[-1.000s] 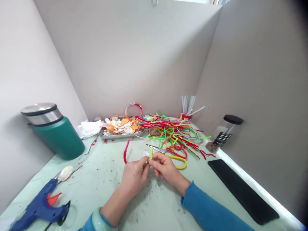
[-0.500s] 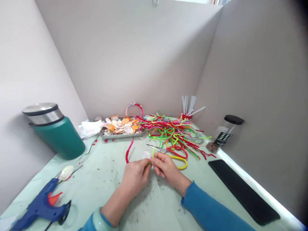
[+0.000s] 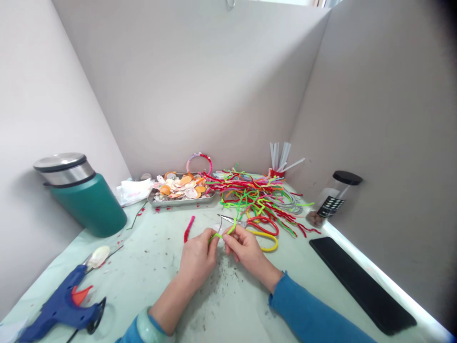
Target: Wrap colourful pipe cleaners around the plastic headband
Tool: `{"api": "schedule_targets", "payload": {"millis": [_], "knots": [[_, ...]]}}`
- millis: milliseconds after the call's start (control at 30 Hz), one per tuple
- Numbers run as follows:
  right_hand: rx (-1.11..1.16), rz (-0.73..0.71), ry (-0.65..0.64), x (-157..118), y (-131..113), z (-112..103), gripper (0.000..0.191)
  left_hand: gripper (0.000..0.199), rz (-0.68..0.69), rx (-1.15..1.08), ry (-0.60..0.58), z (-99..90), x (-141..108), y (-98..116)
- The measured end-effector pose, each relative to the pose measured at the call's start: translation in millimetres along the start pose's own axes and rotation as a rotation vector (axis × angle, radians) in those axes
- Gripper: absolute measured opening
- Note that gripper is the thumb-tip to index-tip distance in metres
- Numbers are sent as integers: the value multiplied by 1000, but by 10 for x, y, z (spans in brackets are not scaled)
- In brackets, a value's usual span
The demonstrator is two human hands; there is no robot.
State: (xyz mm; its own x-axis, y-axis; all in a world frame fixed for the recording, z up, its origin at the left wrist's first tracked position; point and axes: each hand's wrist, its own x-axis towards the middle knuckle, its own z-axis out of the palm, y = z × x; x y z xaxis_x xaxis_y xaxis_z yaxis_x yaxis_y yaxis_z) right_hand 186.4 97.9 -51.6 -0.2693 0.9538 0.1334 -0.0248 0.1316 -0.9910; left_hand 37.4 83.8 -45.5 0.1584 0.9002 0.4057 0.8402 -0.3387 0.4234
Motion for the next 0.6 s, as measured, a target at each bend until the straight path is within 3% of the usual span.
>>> {"api": "schedule_targets", "payload": {"millis": [400, 600], "knots": [[-52, -14, 1, 9, 37, -16, 18, 12, -15, -125, -26, -38, 1, 27], [-54, 19, -19, 23, 61, -14, 16, 20, -11, -158, -14, -44, 7, 25]]}}
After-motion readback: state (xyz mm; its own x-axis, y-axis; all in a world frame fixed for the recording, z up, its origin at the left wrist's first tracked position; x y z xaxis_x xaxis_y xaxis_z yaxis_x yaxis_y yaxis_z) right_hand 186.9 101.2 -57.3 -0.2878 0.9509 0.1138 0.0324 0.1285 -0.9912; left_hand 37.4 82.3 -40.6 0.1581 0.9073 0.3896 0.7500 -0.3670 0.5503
